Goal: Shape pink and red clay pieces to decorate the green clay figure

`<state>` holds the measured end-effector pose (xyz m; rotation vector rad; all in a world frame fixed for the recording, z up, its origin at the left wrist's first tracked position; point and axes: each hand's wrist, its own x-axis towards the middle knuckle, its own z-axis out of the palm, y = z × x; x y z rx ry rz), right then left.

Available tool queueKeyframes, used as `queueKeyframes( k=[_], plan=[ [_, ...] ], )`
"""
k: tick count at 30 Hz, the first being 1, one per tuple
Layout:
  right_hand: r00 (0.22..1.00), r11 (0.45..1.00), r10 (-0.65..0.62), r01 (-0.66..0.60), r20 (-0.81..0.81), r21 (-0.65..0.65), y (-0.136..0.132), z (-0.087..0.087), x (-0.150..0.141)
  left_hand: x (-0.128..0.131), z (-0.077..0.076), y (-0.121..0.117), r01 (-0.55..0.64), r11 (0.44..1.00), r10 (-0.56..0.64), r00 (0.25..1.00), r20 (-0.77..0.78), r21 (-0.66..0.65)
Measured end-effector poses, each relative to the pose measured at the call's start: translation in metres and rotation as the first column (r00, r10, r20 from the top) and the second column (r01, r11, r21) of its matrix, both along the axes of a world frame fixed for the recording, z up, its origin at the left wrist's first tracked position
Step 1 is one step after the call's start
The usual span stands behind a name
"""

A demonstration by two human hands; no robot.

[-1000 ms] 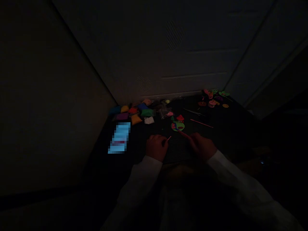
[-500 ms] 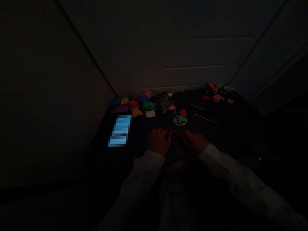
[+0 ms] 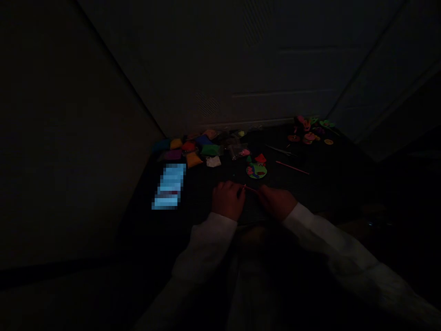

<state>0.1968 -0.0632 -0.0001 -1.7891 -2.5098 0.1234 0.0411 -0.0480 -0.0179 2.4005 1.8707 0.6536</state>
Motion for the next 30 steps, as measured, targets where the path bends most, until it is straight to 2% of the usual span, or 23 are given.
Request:
queueKeyframes(
  k=[13, 18, 21, 24, 27, 30],
  plan=[
    [1.0, 1.0, 0.007, -0.007, 0.023, -0.014, -0.002, 0.005, 0.002, 0.0, -0.002, 0.0, 0.017, 1.0, -0.017, 1.0, -0.002, 0.008],
    [0.998, 0.999, -0.007, 0.005, -0.066, -0.035, -0.003, 0.004, 0.003, -0.009, -0.004, 0.001, 0.023, 1.0, -0.022, 0.992, 0.125, -0.002],
    [0.978, 1.0, -0.003, 0.006, -0.207, 0.014, -0.009, -0.002, 0.023, -0.019, -0.005, 0.001, 0.012, 1.0, -0.011, 0.977, 0.214, -0.003],
    [0.964, 0.992, -0.058, 0.084, -0.26, 0.09, -0.013, -0.01, 0.057, -0.028, -0.005, 0.004, 0.005, 1.0, -0.001, 0.971, 0.241, -0.019],
    [0.958, 0.959, -0.17, 0.214, -0.231, 0.184, -0.013, -0.017, 0.089, -0.032, -0.006, 0.007, 0.043, 0.999, -0.034, 0.968, 0.248, -0.031],
    [0.958, 0.936, -0.249, 0.276, -0.144, 0.219, -0.008, -0.022, 0.107, -0.034, -0.004, 0.01, 0.075, 0.996, -0.062, 0.967, 0.245, -0.042]
  ],
)
